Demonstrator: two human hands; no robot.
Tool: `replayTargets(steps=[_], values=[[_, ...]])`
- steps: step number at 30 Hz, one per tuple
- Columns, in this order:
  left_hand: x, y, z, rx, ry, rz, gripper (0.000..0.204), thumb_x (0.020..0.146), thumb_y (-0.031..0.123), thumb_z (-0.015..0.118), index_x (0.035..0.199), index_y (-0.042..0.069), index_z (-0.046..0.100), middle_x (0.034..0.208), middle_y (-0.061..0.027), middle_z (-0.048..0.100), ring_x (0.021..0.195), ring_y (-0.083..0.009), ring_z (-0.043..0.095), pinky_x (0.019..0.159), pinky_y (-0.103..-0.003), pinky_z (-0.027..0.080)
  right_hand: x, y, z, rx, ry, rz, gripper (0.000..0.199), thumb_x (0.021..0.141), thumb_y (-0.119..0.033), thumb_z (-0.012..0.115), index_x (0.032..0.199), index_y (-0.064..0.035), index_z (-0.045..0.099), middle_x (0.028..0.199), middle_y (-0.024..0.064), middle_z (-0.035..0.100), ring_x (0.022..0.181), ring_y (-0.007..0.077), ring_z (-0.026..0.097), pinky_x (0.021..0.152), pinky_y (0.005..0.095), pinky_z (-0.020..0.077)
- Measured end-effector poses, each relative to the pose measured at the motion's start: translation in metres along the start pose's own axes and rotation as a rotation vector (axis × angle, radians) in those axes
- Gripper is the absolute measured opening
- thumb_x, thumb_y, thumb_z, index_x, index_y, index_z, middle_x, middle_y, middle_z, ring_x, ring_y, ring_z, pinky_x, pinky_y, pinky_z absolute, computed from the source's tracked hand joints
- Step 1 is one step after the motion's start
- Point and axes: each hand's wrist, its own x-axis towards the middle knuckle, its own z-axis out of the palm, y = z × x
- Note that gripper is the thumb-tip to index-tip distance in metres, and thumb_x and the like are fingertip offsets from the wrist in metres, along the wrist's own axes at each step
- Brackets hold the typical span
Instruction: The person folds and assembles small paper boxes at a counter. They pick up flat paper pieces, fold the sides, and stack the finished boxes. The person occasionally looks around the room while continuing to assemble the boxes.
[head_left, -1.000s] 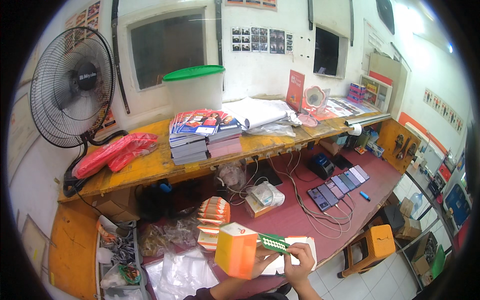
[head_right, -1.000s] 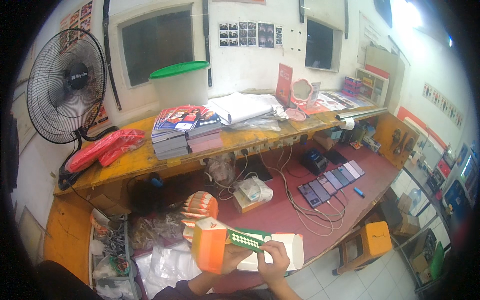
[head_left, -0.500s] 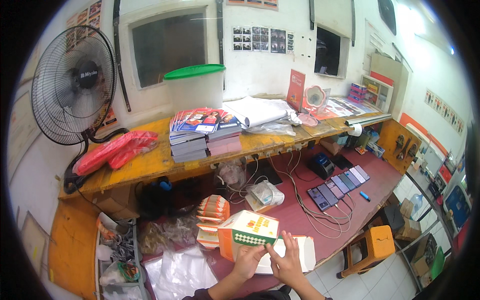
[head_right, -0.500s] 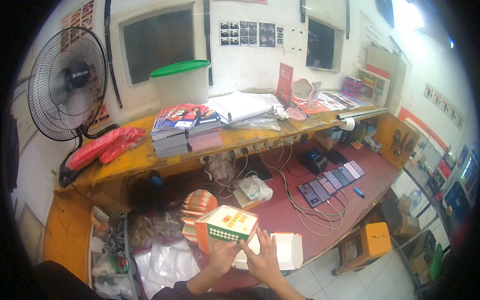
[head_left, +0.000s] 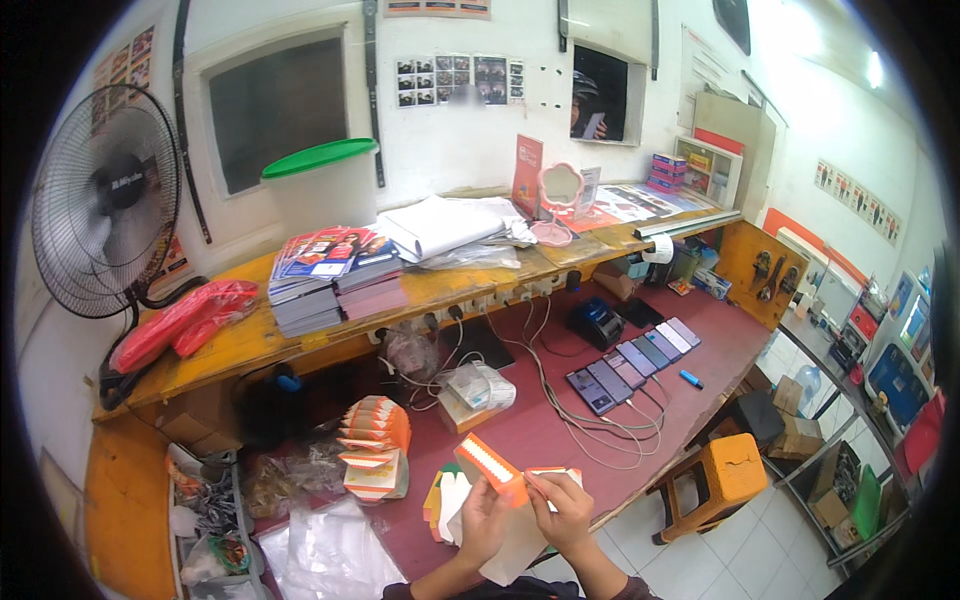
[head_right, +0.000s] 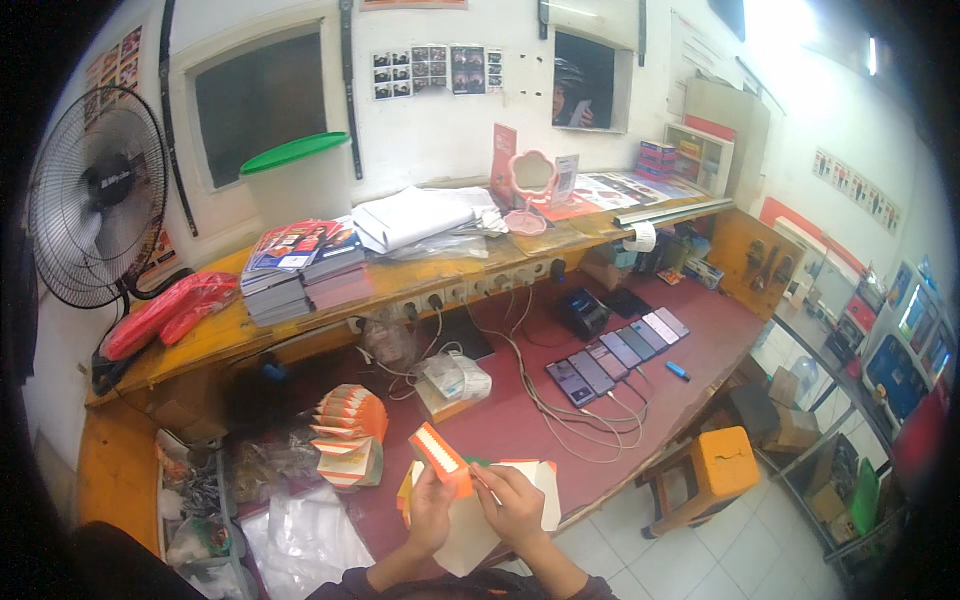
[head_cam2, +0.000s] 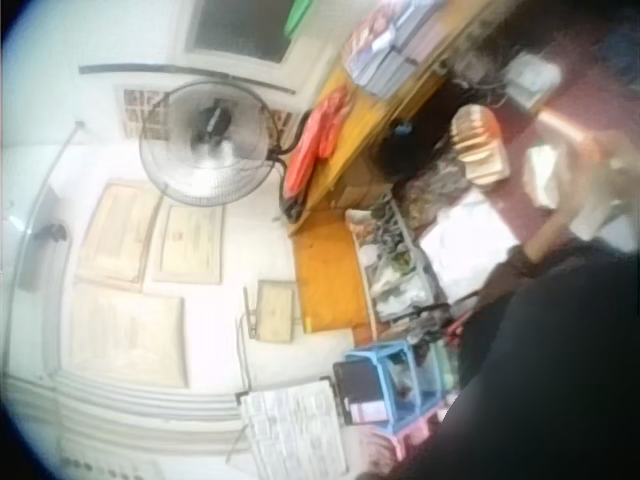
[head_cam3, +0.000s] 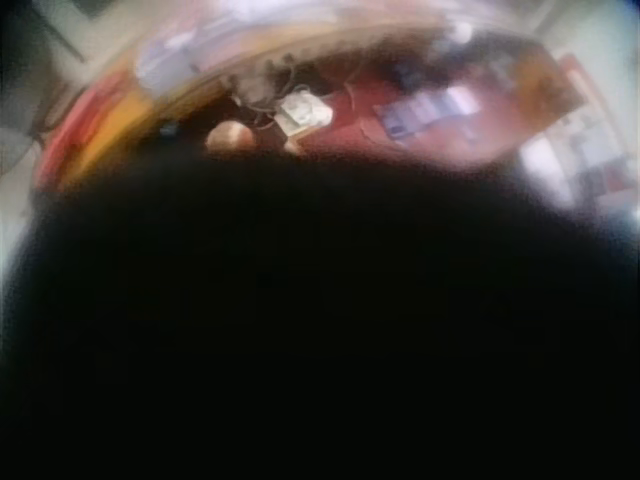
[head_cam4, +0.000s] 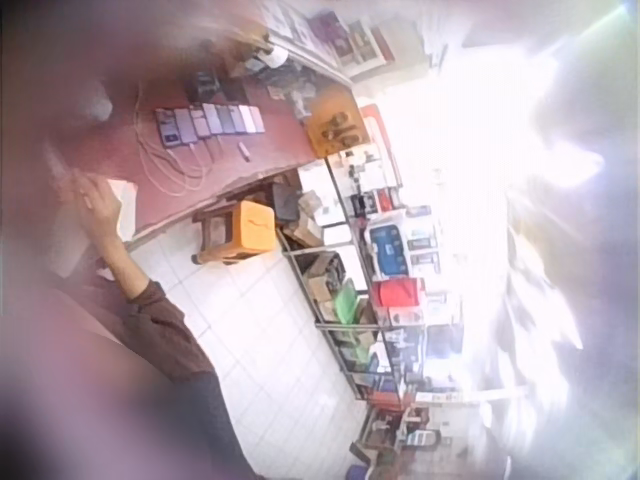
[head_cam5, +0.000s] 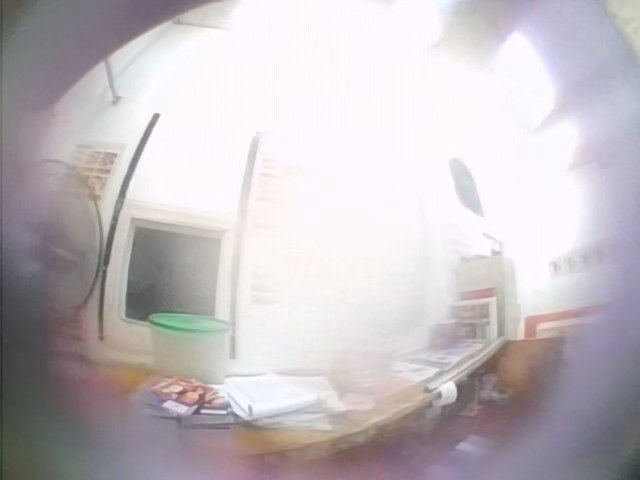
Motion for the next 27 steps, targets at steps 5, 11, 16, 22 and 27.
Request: replayTargets(steps=[5,11,16,22,27], values=[[0.023,-0.029,0.018,0.667,0.148,0.467,0.008,0.076,-0.002,0.069,0.08,-0.002,0.062,0.08,-0.0075,0.062,0.07,-0.0157,0.061,0.063,-0.025,0.047,0.001,0.035,-0.029,0.248,0.032,0.244,0.016,0.071,0.0,0.072,0.086,-0.0035,0.067,0.083,0.0079,0.064,0.07,0.016,0.062,0.058,0.025,0.0473],[0.043,-0.092,0.073,0.917,0.103,0.676,0.01,0.069,0.002,0.073,0.075,0.0,0.066,0.069,-0.009,0.06,0.059,-0.0192,0.057,0.053,-0.028,0.042,0.018,0.102,-0.058,0.389,0.004,0.338,0.008,0.072,0.0,0.071,0.079,-0.0017,0.068,0.081,0.0093,0.063,0.072,0.0172,0.06,0.063,0.026,0.047],[0.068,-0.149,0.122,0.704,0.25,0.468,0.01,0.069,0.004,0.074,0.077,0.0,0.071,0.08,-0.0095,0.068,0.078,-0.0209,0.064,0.073,-0.032,0.048,0.048,0.183,-0.098,0.443,-0.138,0.172,0.012,0.068,0.001,0.072,0.08,-0.0031,0.069,0.082,0.0098,0.065,0.075,0.0203,0.063,0.066,0.0291,0.0504],[0.101,-0.202,0.163,0.545,0.554,0.428,0.024,0.076,0.003,0.073,0.097,-0.003,0.063,0.095,-0.0076,0.064,0.089,-0.017,0.061,0.082,-0.031,0.048,0.097,0.252,-0.13,0.545,-0.371,-0.114,0.035,0.072,0.001,0.068,0.105,-0.0076,0.066,0.101,0.0107,0.064,0.087,0.025,0.063,0.074,0.0321,0.0523],[0.117,-0.216,0.206,0.786,0.631,0.47,0.027,0.082,0.015,0.066,0.103,-0.001,0.06,0.088,-0.0108,0.062,0.078,-0.0201,0.058,0.072,-0.033,0.05,0.125,0.286,-0.139,0.647,-0.371,-0.181,0.04,0.075,-0.002,0.065,0.115,-0.008,0.06,0.108,0.0114,0.062,0.097,0.0264,0.061,0.081,0.034,0.0503]])
